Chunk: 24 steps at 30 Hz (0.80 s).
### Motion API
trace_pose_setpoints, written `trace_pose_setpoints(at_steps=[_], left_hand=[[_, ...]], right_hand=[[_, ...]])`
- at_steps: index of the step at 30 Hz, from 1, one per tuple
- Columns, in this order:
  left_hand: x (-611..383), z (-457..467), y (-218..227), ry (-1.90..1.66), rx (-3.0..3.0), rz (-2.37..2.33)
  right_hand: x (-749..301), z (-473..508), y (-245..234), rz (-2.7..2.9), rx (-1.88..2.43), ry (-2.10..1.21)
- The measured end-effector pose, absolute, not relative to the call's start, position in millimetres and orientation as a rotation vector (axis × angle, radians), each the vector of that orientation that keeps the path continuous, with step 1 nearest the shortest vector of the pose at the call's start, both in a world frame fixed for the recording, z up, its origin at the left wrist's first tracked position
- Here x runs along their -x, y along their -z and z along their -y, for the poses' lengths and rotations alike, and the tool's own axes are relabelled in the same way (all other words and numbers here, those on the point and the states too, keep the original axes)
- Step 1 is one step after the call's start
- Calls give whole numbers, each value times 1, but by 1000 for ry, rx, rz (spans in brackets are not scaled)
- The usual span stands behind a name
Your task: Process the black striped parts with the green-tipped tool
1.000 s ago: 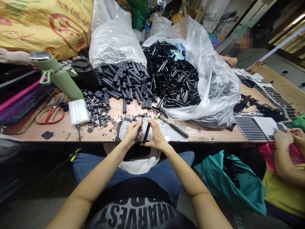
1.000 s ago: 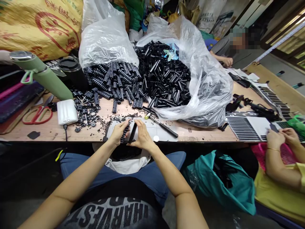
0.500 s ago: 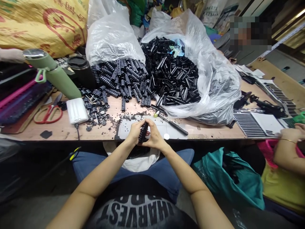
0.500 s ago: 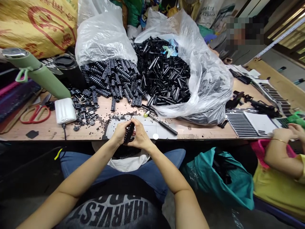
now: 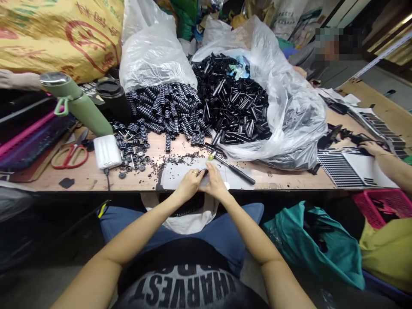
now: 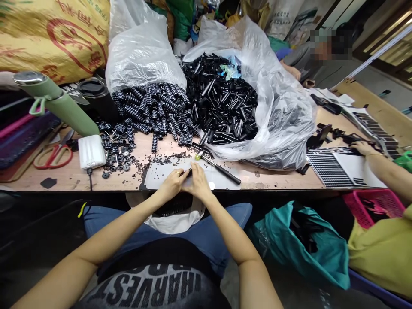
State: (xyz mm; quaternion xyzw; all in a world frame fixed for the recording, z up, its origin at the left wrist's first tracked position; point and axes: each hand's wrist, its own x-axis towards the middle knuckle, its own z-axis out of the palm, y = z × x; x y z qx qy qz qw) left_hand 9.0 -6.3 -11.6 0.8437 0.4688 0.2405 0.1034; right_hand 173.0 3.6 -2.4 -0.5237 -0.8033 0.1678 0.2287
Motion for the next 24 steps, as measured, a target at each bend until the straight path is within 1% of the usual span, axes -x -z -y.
trace_pose_setpoints(at_steps=[5, 7, 8, 10, 13, 15, 17, 19, 22, 24], left_hand=[[8, -5, 14, -522, -2829, -1179], [14, -8, 12, -505, -2893, -1122], [16, -9, 12, -511, -2912, -1137], [17, -7, 11, -552, -2925, -1225], [16, -3, 11, -621, -2898, -1356], [15, 0, 11, -636, -2878, -1398], [15, 1, 12, -635, -2865, -1423], [15, 2, 13, -626, -2850, -1440], [10, 5, 14, -588, -2821, -1453], [1, 10, 14, -562, -2806, -1463]], right_hand=[[-228, -25, -14, 1975, 2147, 77], [-240, -32, -19, 1984, 2272, 190], [-243, -33, -22, 2012, 2290, 190], [-245, -27, -29, 2046, 2292, 53], [-241, -1, -42, 1996, 2170, -395], [-236, 24, -49, 1915, 2022, -566], [-232, 48, -51, 1854, 1966, -532], [-227, 65, -47, 1880, 2066, -471], [-221, 76, -48, 1979, 2231, -517], [-215, 77, -60, 1957, 2168, -535]])
